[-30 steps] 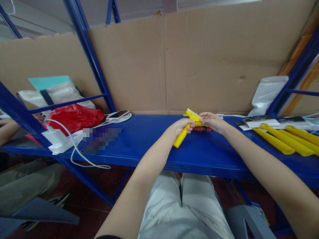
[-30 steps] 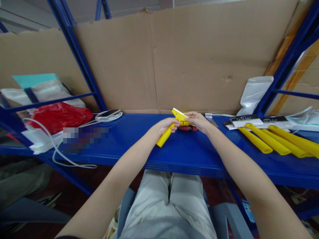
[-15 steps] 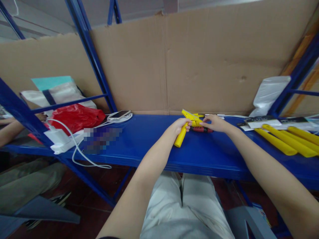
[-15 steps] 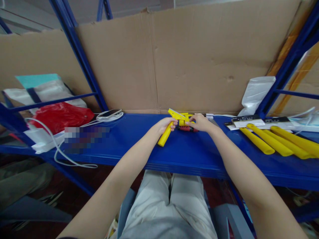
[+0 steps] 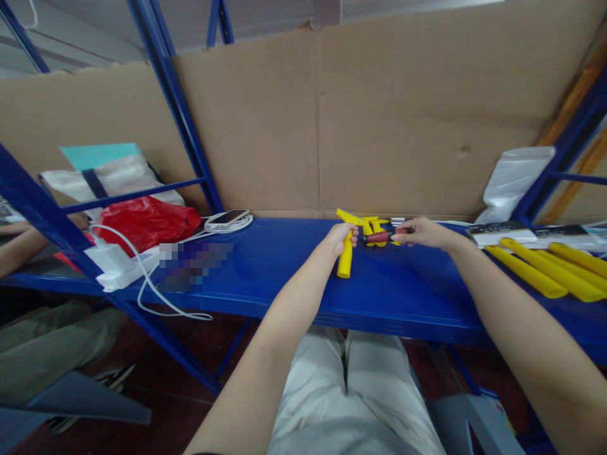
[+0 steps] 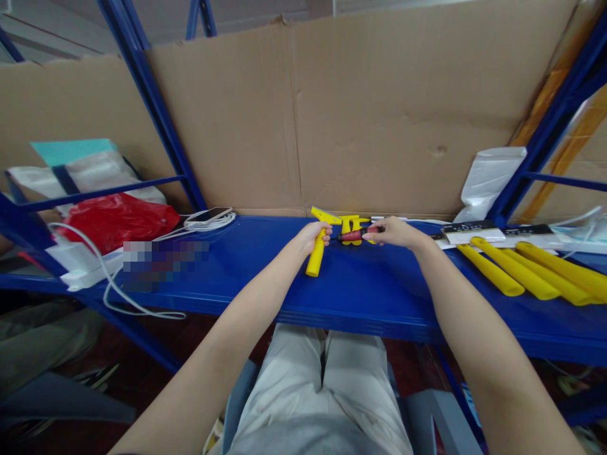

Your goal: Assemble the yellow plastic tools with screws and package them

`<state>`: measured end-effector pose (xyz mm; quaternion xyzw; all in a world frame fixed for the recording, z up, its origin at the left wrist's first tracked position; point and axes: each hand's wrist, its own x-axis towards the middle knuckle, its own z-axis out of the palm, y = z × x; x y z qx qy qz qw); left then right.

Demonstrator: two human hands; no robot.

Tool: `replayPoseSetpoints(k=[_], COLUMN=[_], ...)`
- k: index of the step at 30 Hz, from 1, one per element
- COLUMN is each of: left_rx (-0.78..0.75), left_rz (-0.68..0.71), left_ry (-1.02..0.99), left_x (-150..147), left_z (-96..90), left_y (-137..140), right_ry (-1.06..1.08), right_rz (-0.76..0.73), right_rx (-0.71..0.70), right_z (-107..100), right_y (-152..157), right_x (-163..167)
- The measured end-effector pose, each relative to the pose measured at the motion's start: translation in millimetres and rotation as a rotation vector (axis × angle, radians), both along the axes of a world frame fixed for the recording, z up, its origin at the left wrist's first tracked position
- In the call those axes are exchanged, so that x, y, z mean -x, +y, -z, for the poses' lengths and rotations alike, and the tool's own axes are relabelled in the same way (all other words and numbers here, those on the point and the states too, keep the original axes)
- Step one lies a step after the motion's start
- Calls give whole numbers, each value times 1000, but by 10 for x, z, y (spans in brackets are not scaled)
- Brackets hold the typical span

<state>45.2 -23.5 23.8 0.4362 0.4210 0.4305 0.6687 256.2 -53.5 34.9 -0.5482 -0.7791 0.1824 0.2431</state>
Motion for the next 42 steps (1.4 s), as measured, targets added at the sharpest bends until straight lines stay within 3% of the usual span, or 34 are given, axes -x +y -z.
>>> replayPoseSetpoints(k=[8, 15, 22, 31, 42], left_rx=[-5, 3, -1, 2, 3], left_rz=[-7, 58, 117, 136, 149], left_ry=[31, 56, 86, 63, 53], left_x=[-13, -16, -28, -39, -44], left_z=[10, 28, 53, 65, 68], left_y=[-7, -1, 7, 8, 1], right_ry=[865, 1240, 1304, 1158, 1218], right_rz=[252, 459, 490, 554, 588], right_rx=[-236, -524, -624, -587, -555], right_z=[-116, -243, -223, -219, -225], right_y=[-40, -66, -16, -44, -48], right_x=[90, 100, 63, 68, 81])
